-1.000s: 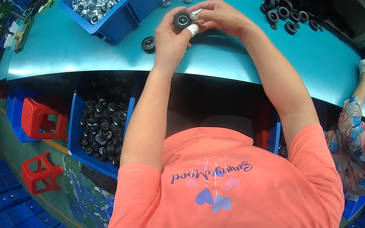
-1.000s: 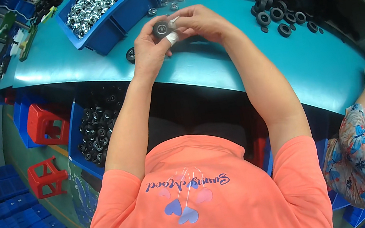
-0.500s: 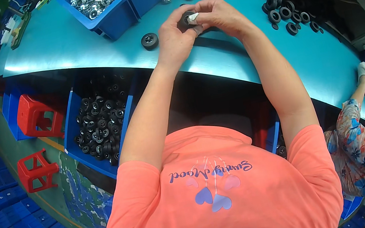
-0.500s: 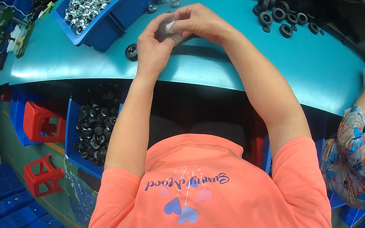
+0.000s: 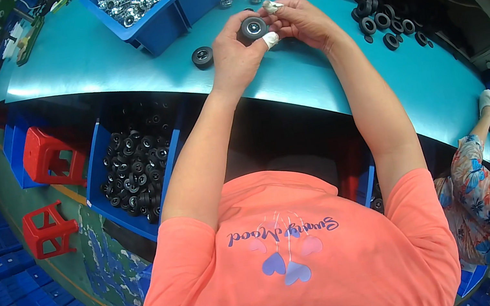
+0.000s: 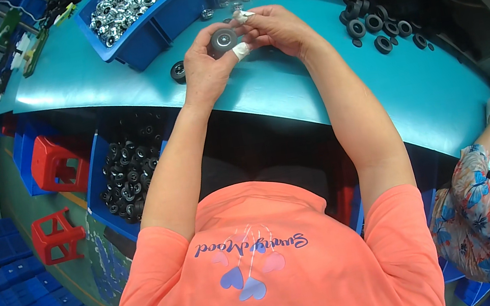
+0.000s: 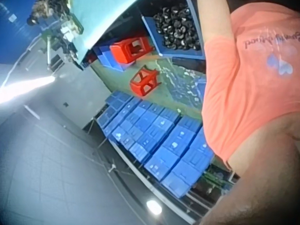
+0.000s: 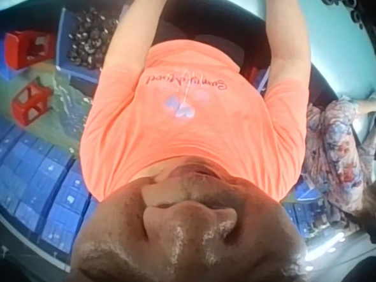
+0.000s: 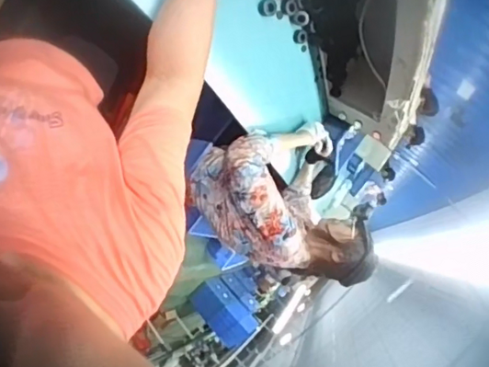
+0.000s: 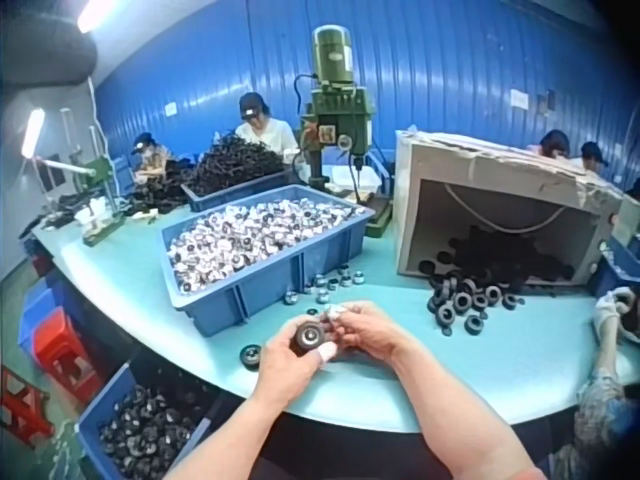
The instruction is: Assembling small mechanical components at a factory workbench by hand.
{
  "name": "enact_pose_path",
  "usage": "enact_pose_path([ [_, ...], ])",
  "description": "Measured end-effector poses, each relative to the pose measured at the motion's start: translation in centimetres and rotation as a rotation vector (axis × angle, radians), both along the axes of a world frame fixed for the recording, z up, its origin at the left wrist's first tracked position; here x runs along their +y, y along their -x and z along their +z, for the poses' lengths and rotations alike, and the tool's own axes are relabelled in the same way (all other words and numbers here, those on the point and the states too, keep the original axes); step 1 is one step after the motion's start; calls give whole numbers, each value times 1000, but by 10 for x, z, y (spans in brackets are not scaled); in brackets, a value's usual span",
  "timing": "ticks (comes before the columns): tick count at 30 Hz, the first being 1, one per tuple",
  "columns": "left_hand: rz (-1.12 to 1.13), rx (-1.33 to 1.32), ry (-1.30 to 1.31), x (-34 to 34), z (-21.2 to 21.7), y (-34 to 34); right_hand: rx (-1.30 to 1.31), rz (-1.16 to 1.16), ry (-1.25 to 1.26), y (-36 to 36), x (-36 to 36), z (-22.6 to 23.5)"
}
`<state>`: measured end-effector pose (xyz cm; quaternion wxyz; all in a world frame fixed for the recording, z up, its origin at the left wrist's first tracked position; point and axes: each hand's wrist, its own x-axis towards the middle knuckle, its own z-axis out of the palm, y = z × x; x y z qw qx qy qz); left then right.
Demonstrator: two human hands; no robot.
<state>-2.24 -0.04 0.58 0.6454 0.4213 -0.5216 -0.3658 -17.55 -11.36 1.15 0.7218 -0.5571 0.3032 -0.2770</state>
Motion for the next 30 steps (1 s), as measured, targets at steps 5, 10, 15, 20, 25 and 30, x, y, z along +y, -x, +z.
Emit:
enact_pose_path([
  [5,-113,133,-204,-7,-13,-20,-70,-52,269,-3,7,9],
  [10,-209,329,-278,-6,-5,-24,-57,79,564,-11,19,19],
  [15,-236,317,-284,-8,-8,-27,3,31,448,-12,20,14],
  [20,-218,300,-273,-9,-10,-25,8,-17,500,-13,21,13],
  [25,-174,290,-210,-7,-16,-24,-36,-30,476,-12,21,13],
  [30,-74,293,-164,-7,-10,-16,-58,-11,431,-9,15,10],
])
